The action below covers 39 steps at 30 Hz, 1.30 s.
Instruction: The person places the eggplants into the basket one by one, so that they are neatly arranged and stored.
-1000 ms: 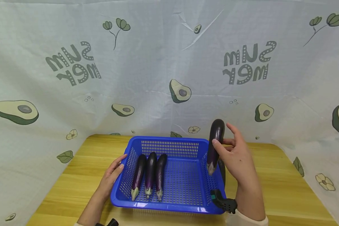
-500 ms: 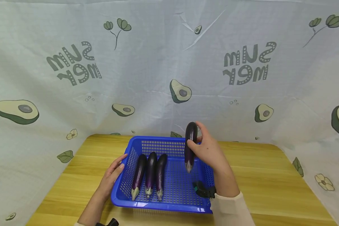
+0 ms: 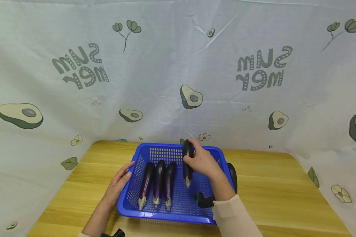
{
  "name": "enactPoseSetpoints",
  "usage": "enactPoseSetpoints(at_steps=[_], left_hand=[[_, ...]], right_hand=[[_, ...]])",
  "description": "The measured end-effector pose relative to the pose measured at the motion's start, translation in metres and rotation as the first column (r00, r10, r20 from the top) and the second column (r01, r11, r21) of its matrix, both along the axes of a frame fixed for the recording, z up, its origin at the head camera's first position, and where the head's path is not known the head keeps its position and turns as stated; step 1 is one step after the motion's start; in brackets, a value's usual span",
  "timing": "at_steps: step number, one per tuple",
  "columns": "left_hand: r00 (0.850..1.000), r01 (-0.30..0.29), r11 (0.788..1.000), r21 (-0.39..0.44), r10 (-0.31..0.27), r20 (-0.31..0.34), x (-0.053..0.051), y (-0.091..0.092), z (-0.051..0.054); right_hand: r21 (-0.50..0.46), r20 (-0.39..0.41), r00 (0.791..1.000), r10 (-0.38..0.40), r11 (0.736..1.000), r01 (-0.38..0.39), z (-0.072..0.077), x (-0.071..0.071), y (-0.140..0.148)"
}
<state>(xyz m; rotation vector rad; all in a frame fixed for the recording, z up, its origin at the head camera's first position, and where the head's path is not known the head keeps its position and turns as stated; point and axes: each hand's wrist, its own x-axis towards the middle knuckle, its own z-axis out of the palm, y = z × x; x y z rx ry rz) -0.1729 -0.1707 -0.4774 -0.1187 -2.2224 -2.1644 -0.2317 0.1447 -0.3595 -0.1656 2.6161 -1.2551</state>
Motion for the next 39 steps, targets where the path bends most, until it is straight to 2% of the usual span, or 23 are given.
enactPoseSetpoints(at_steps=[9,22,25,32,39], left_hand=[[1.0,-0.01,1.0,-0.001,0.01,0.014,0.0,0.0,0.001],[1.0,0.001,1.0,0.024,-0.001,0.003,-0.001,-0.001,0.002],[1.0,0.002,1.0,0.021,-0.002,0.004,-0.001,-0.001,0.002],[1.0,-0.012,1.0,-0.009,0.012,0.018,0.0,-0.001,0.0],[1.0,-0.006,1.0,-0.017,0.007,0.024,-0.001,-0.001,-0.001]], right_hand=[[0.007,0.009,0.998,0.066,0.998,-0.066,-0.013,0.0,-0.011],[0.068,0.1,0.99,0.095,0.992,-0.102,-0.033,0.0,-0.03],[0.053,0.134,0.987,0.087,0.994,-0.095,-0.04,-0.001,-0.032],[-0.052,0.186,0.98,0.071,0.997,-0.062,-0.048,-0.002,-0.035],[-0.063,0.198,0.978,0.066,0.997,-0.055,-0.048,-0.001,-0.034]])
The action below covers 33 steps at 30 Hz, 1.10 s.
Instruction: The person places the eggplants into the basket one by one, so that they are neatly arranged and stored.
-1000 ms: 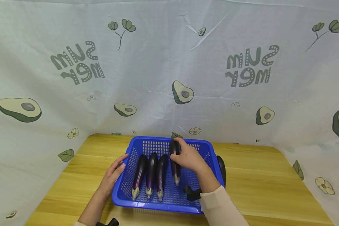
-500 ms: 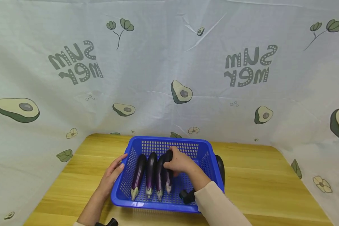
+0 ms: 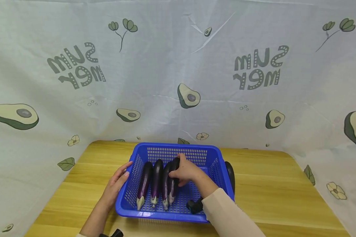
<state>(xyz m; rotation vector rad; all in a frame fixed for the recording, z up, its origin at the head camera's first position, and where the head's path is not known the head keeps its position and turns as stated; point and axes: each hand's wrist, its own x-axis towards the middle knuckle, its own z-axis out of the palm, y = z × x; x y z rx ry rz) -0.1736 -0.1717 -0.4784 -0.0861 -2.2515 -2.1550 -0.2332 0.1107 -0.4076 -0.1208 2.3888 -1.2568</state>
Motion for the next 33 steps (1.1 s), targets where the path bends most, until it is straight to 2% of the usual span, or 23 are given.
enactPoseSetpoints(at_steps=[8,14,28,33], left_hand=[[1.0,0.004,1.0,0.014,-0.004,0.001,0.0013,0.0004,0.0012],[1.0,0.004,1.0,0.017,-0.004,0.006,0.0012,0.0002,0.0025],[1.0,0.002,1.0,0.007,-0.002,0.015,-0.0003,-0.0007,-0.0001],[1.0,-0.002,1.0,0.003,0.002,0.015,-0.0004,-0.0001,-0.0008]], right_hand=[[0.091,-0.005,1.0,0.018,0.996,-0.018,-0.0043,0.0,0.0011],[0.109,0.017,1.0,0.019,0.994,-0.021,-0.0091,-0.0002,0.0008],[0.166,0.001,0.999,0.042,0.985,-0.042,-0.0048,-0.0014,0.0057],[0.227,-0.047,0.998,0.052,0.973,-0.04,0.0006,-0.0016,0.0098]])
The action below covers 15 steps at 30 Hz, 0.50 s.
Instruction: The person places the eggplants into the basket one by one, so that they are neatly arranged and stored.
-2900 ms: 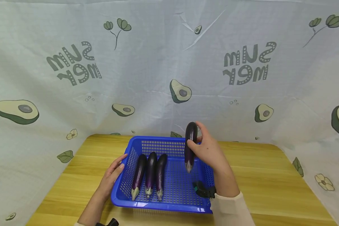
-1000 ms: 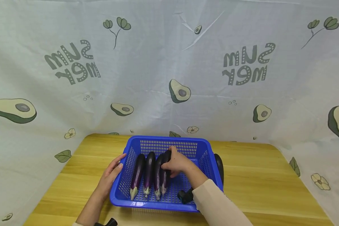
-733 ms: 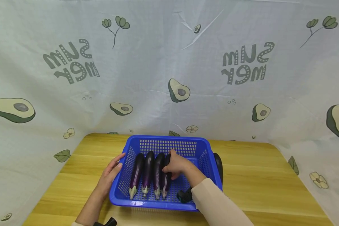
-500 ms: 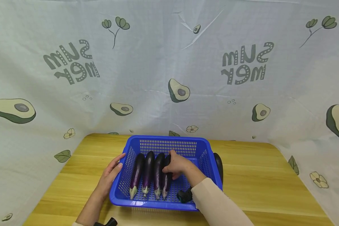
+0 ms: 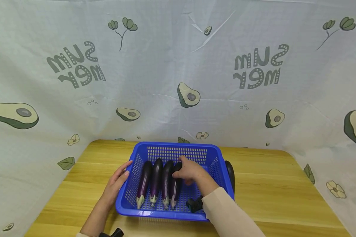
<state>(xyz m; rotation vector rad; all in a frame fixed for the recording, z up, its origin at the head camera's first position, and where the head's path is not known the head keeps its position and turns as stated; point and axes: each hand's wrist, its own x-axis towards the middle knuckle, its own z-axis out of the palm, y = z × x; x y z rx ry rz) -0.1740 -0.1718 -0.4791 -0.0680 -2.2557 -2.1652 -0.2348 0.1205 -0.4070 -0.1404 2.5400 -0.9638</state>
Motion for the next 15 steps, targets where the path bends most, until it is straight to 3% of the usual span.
enactPoseSetpoints(at_steps=[4,9,12,15], left_hand=[[1.0,0.0,1.0,0.011,0.0,-0.007,0.0,0.0,0.0],[1.0,0.002,1.0,0.018,-0.002,-0.009,0.0,0.001,0.0],[1.0,0.003,1.0,0.009,-0.003,-0.003,0.001,0.001,0.001],[1.0,0.004,1.0,0.006,-0.004,0.004,0.001,0.0,0.001]], right_hand=[[0.1,-0.108,0.994,0.015,0.995,-0.004,0.009,-0.001,0.005],[0.182,-0.242,0.97,0.024,0.983,0.021,0.029,0.001,0.019],[0.14,-0.258,0.966,-0.011,0.989,0.049,0.045,0.005,0.032],[0.041,-0.266,0.963,-0.051,0.997,0.064,0.058,0.012,0.049]])
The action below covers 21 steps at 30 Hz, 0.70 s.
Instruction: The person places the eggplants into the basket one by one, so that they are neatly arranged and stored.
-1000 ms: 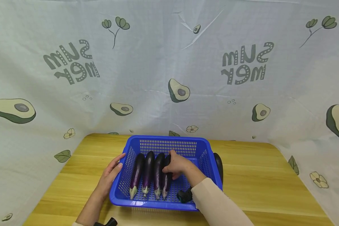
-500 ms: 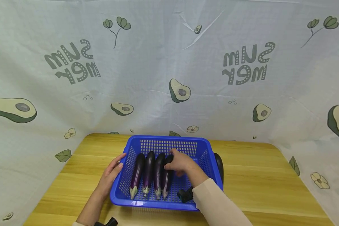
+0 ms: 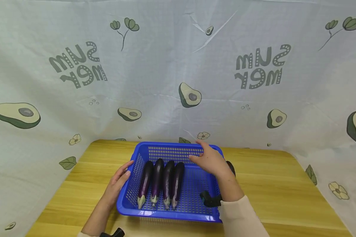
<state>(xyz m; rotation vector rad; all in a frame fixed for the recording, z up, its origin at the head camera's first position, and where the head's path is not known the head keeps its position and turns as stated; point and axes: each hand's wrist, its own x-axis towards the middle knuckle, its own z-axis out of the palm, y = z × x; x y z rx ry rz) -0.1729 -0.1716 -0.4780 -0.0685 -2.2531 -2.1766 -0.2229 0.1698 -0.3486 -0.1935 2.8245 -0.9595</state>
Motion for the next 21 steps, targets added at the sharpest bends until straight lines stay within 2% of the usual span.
enactPoseSetpoints(at_steps=[5,10,14,21], left_hand=[[1.0,-0.003,1.0,0.011,0.003,-0.001,0.0,0.001,0.001],[1.0,0.003,1.0,0.01,-0.003,-0.016,0.001,0.0,0.0],[1.0,0.001,1.0,0.01,-0.001,-0.015,0.0,0.0,0.0],[1.0,-0.003,1.0,0.012,0.003,-0.008,0.0,0.0,-0.001]], right_hand=[[-0.179,0.024,0.999,-0.044,0.983,0.048,0.013,0.015,0.036],[-0.227,0.012,0.994,-0.107,0.968,0.107,0.015,0.03,0.072],[-0.231,0.002,0.988,-0.157,0.961,0.153,0.005,0.038,0.1],[-0.283,0.079,0.975,-0.207,0.933,0.22,-0.025,0.045,0.139]])
